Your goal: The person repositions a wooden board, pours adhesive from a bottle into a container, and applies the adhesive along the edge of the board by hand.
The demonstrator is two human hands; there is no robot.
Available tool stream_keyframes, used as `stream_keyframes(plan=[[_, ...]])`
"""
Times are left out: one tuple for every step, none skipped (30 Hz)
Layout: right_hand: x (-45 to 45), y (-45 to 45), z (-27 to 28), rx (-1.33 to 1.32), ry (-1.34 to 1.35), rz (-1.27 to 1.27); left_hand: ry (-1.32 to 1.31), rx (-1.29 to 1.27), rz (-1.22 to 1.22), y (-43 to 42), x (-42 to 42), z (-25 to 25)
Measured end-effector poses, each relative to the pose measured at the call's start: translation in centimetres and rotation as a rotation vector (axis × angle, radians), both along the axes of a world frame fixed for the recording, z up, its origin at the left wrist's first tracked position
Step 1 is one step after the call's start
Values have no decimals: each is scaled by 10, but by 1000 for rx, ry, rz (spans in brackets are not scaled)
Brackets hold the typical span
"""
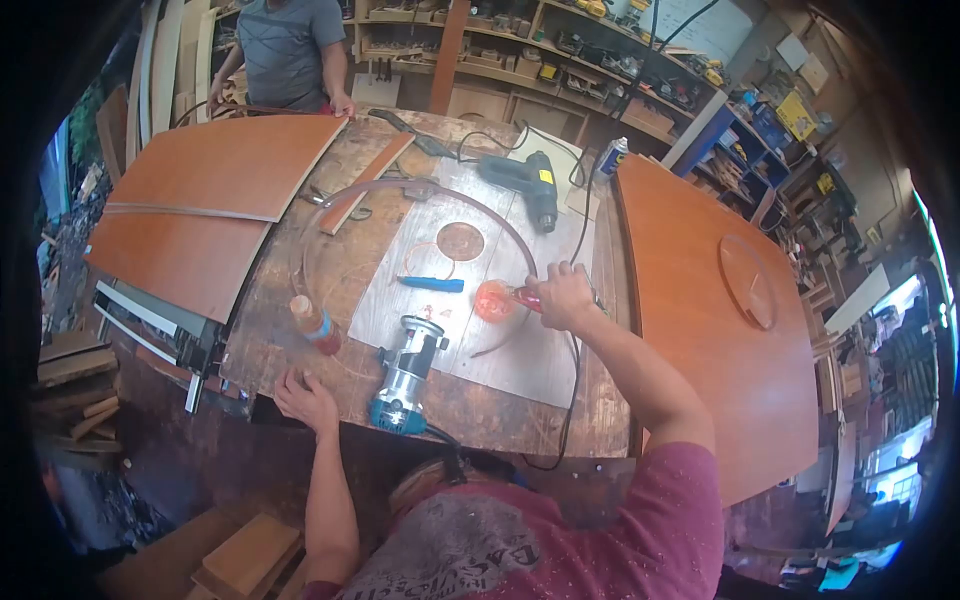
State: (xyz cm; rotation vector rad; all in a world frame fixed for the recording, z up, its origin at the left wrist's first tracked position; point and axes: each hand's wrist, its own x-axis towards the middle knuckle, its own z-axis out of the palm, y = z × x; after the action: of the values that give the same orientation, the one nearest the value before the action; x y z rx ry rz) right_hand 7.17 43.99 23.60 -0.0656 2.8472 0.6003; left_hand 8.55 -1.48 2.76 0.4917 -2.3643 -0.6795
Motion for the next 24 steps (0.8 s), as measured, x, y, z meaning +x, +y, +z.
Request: stream_keyframes(plan=[[0,0,0,7,-3,7,0,1,-2,0,0,0],[0,0,0,20,-3,14,1,4,-5,-1,0,-1],[0,-1,1,32,-3,22,1,6,-5,0,0,-1],[-1,-1,1,44,-2,31,2,9,-6,0,0,0],[-1,-1,0,57,1,32,4,12,-6,0,1,0],[-2,-1,-1,70,4,33,6,14,-6,0,1,1],[-3,-1,-1,83,7,33,12,8,-8,-1,1,1],[-4,0,0,87,10,37,18,1,-10,-1,0,1],[-4,0,1,90,11,40,21,-5,-13,-1,1,0],[-4,1,1,93,10,43,26,-6,-15,-2,0,-3],[-5,3,0,105,28,59,30,-8,-16,-2,0,-6],[-6,5,-2,116,43,74,32,-10,-17,-3,0,-6],[-7,7,-4,125,60,90,37,-11,-17,-3,1,-5],[-7,8,-5,123,70,109,43,-12,-17,-2,1,-5],[-8,9,-5,122,82,127,52,-11,-18,-1,1,-4],[-9,10,-4,123,95,145,42,-16,-12,-1,1,-3],[-10,9,-3,125,113,173,33,-20,-6,-1,1,-2],[-9,8,-1,127,131,200,24,-25,0,0,0,-1],[-9,6,1,128,148,228,21,-21,0,0,1,-1],[-10,4,3,141,154,245,18,-16,-1,0,1,-1],[-11,2,5,153,159,263,15,-12,-2,0,1,0],[-12,1,8,166,164,280,13,-4,-4,0,1,0],[-14,0,10,188,163,291,12,4,-6,0,1,1],[-15,0,12,209,162,302,10,12,-7,0,2,1]])
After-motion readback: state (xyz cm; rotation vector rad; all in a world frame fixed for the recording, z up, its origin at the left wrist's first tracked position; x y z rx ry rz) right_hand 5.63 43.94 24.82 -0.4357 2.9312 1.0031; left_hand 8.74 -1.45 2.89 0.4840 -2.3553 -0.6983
